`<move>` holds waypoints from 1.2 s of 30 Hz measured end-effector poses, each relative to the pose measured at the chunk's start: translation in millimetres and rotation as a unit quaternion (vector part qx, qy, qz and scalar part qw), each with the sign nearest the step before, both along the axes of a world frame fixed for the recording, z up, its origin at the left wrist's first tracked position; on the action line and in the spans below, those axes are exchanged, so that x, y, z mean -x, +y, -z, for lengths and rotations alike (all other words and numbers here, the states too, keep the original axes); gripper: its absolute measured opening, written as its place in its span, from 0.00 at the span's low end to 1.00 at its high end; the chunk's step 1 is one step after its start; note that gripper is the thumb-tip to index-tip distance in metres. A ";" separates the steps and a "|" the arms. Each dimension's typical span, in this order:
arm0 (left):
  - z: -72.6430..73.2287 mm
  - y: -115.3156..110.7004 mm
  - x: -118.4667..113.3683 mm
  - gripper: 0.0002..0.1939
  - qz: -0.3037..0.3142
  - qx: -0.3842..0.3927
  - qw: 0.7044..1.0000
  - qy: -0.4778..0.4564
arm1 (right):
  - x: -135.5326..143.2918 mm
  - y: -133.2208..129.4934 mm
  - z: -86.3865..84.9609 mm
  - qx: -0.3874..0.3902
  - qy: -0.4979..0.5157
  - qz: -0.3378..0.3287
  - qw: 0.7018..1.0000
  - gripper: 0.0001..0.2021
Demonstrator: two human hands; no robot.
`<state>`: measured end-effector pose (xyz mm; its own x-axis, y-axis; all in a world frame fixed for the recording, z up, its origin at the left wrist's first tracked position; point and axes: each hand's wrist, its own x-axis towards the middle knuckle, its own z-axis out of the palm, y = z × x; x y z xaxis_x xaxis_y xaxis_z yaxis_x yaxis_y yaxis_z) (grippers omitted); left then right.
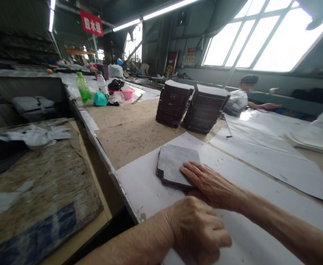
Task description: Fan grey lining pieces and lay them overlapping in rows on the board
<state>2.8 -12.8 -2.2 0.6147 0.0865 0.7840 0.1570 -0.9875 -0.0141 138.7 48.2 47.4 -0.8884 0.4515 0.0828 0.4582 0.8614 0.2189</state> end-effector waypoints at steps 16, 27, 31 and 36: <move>-0.6 3.6 -1.2 0.02 0.006 0.000 1.000 -0.016 | 29.1 -7.3 5.0 -0.048 -0.050 0.063 0.996 0.09; 0.9 6.0 -2.8 0.02 -0.027 0.038 0.999 -0.014 | -8.3 -6.3 -17.4 0.000 0.004 0.036 0.999 0.16; -6.8 -0.6 3.3 0.07 -0.039 0.041 0.987 -0.148 | -42.9 -29.7 -19.9 0.015 0.020 0.035 0.999 0.18; -12.4 -1.6 11.1 0.14 -0.177 0.142 0.959 -0.172 | -82.8 -83.8 -20.1 0.017 0.029 0.040 0.999 0.19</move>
